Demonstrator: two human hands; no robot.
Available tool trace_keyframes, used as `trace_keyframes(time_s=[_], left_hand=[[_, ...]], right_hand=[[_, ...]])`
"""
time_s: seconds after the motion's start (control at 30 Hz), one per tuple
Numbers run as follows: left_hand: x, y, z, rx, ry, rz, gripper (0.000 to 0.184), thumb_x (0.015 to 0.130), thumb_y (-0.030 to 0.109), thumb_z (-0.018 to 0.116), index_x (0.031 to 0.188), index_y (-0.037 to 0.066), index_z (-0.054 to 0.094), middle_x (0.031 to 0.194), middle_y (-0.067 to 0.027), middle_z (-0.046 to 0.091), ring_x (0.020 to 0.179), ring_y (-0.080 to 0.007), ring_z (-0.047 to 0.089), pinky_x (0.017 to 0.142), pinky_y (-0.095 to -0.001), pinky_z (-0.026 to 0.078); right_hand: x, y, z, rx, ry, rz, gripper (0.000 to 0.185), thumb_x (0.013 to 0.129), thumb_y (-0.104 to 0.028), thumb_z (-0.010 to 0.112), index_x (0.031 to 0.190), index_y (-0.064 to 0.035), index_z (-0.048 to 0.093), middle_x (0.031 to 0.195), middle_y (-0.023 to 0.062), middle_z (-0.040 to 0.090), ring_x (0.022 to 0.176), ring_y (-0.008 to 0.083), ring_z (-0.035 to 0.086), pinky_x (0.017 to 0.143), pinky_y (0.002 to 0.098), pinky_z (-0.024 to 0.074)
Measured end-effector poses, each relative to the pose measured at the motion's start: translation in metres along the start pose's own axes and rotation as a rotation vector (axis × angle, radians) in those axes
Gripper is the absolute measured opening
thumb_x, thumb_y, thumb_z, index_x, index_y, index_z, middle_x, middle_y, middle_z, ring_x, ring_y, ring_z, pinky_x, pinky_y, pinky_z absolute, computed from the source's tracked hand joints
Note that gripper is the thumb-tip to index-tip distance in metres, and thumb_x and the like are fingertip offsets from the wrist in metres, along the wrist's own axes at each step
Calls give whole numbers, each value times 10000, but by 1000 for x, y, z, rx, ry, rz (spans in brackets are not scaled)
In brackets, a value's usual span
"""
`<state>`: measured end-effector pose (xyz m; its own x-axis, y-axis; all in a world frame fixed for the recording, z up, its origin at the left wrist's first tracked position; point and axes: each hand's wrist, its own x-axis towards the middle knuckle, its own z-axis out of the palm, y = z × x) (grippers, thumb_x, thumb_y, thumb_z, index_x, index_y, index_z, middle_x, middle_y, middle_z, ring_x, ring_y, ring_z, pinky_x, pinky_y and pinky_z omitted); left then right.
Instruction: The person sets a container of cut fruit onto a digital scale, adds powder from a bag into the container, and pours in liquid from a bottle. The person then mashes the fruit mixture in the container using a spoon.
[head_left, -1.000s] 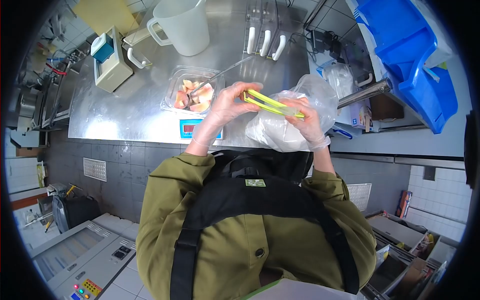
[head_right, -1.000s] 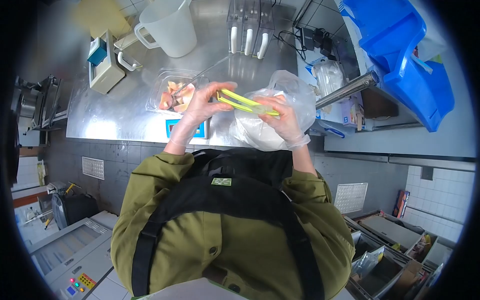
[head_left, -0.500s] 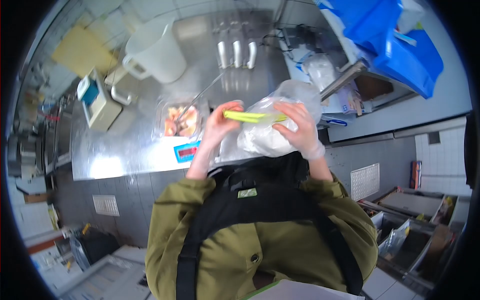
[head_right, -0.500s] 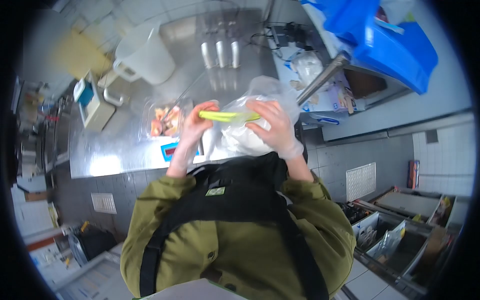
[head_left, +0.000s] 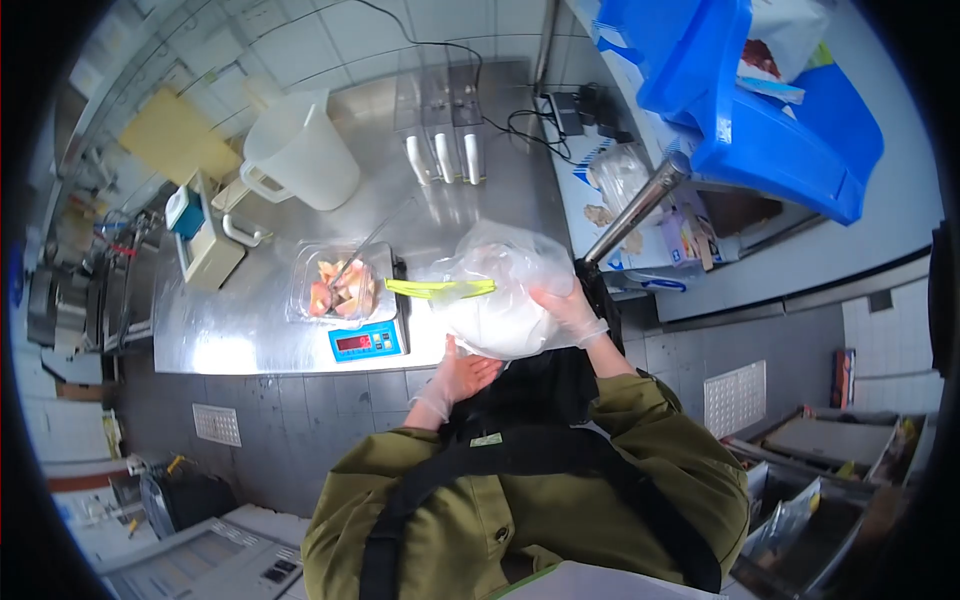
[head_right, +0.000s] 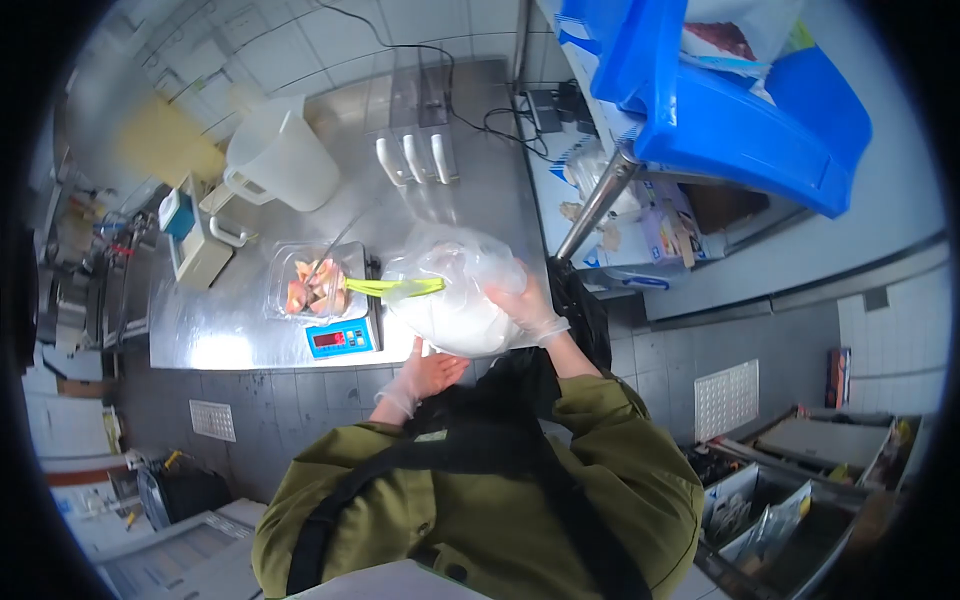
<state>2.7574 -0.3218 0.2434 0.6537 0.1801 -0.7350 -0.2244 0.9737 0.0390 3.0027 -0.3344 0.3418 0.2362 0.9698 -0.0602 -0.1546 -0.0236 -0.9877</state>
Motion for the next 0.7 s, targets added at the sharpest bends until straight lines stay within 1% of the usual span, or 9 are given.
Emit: trace_keyframes(time_s=[0.1,0.2,0.27,0.33,0.43,0.5,0.6,0.67,0.7], left_hand=[[15,-27,3,-49,-92,135,976,728,810,227,1316,42,358,1283,-128,462,1164,-263,460,933,-374,398],[8,-41,13,-12,-89,327,1060,661,866,204,1297,35,380,1249,-119,488,1125,-239,493,933,-376,405],[1,-49,9,3,-102,374,1067,641,880,204,1257,37,430,1194,-112,530,1081,-224,525,908,-362,430],[-4,-60,-1,119,-24,282,1075,624,890,205,1212,29,470,1121,-111,570,1021,-213,560,881,-344,447],[-17,-89,-9,443,12,0,1071,613,895,207,1134,16,529,1034,-121,608,953,-203,594,844,-323,466],[-8,-103,-14,633,-147,-284,998,654,869,231,1040,23,595,952,-114,640,868,-194,623,773,-294,487],[4,-118,-2,1039,-251,-251,902,712,822,267,990,41,622,945,-92,648,842,-180,628,731,-270,493],[25,-111,-14,1131,-55,-67,699,793,690,419,962,46,633,913,-54,659,778,-149,635,704,-251,492],[20,-107,-21,1137,64,140,554,807,595,514,843,61,655,802,-46,662,694,-143,628,621,-252,483]], right_hand=[[-9,-15,22,-15,18,-20,305,779,-208,684,973,21,629,897,71,644,783,123,594,726,273,486],[-49,-7,28,-199,4,73,343,805,-146,658,1096,5,560,981,47,613,857,124,565,769,283,465],[-86,-8,34,-108,66,-28,380,826,-167,645,1145,5,530,1043,47,589,926,123,539,822,275,436],[-124,-23,41,-25,220,-60,406,832,-182,640,1169,6,513,1080,48,572,967,123,522,852,267,416],[-178,-49,34,50,452,-53,375,829,-262,648,1060,27,586,995,62,611,887,115,547,787,247,430],[-215,-56,27,30,609,-92,385,835,-260,641,1073,35,575,1006,65,608,888,115,548,786,247,430],[-275,-65,10,9,832,-20,381,853,-252,615,1086,46,564,1000,65,608,888,119,549,771,253,430],[-315,-55,-19,-3,962,39,378,862,-258,600,1079,49,567,1001,65,605,891,114,544,756,255,430],[-335,-49,-31,-57,1031,1,374,865,-269,595,1060,50,577,980,59,607,871,109,542,741,255,429]])
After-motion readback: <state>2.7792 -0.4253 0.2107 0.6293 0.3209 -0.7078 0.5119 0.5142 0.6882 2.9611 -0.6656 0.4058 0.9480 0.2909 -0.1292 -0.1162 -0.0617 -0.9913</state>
